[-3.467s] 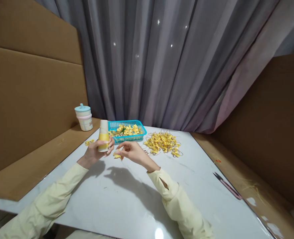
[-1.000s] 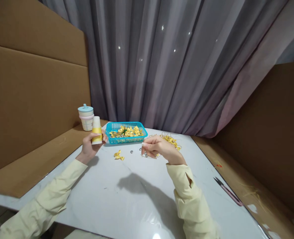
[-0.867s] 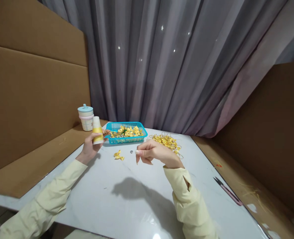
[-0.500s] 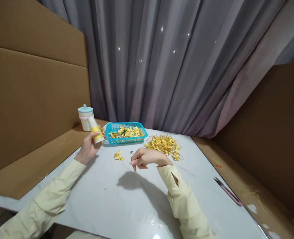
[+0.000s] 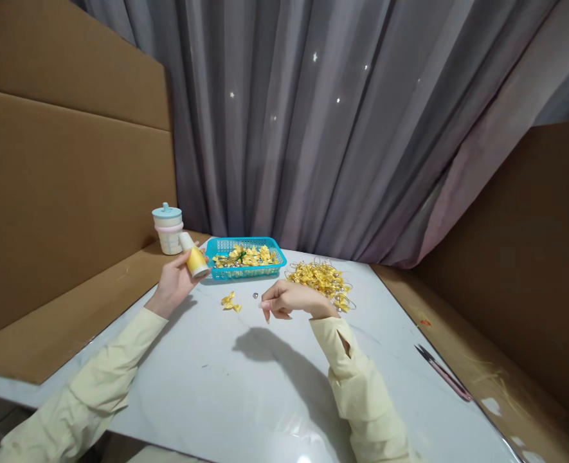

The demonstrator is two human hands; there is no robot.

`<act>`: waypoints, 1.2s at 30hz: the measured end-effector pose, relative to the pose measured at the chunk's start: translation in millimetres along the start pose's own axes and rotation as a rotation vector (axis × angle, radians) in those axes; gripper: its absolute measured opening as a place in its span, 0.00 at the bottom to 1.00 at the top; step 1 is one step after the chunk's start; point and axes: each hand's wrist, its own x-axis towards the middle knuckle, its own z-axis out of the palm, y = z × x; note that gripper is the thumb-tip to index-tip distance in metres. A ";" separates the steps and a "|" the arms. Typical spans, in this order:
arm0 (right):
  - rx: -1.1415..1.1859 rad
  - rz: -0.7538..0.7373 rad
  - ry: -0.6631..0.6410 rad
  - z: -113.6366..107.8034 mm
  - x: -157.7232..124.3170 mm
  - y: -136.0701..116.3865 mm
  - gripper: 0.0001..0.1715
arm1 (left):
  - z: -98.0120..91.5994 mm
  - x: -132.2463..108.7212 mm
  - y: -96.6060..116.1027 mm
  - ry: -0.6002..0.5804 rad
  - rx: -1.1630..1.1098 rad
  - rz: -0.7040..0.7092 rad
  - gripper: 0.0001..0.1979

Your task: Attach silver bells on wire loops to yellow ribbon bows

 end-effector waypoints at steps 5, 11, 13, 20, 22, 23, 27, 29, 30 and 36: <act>-0.083 -0.026 -0.028 8.5 2.6 -7.5 0.21 | -0.5 3.5 -2.4 0.129 0.135 0.023 0.13; -0.153 -0.027 -0.050 9.9 -0.9 -12.7 0.20 | -4.5 4.6 -10.9 0.194 0.261 0.099 0.17; -0.159 -0.009 -0.026 7.5 -4.8 -14.4 0.20 | -6.2 4.9 -12.6 0.207 0.288 0.109 0.18; -0.119 0.105 0.186 -7.5 -18.2 -10.5 0.18 | -8.5 6.4 -9.4 0.207 0.271 0.104 0.17; -0.048 0.132 0.256 -12.2 -21.2 -6.8 0.17 | -8.4 6.7 -7.1 0.194 0.248 0.096 0.17; -0.021 0.139 0.293 -14.6 -22.8 -4.8 0.17 | -8.4 7.0 -6.1 0.190 0.234 0.091 0.16; 0.020 0.146 0.405 -23.6 -29.3 5.0 0.18 | -9.1 8.3 -2.8 0.167 0.171 0.065 0.13; 0.035 0.143 0.454 -27.5 -31.8 9.9 0.18 | -8.8 8.3 -1.0 0.133 0.132 0.047 0.12; 0.043 0.142 0.476 -29.3 -32.9 12.2 0.18 | -8.3 7.9 0.1 0.111 0.112 0.037 0.11; 0.094 0.148 0.591 -39.8 -37.6 27.8 0.18 | -5.0 2.9 8.3 -0.066 -0.047 -0.103 0.14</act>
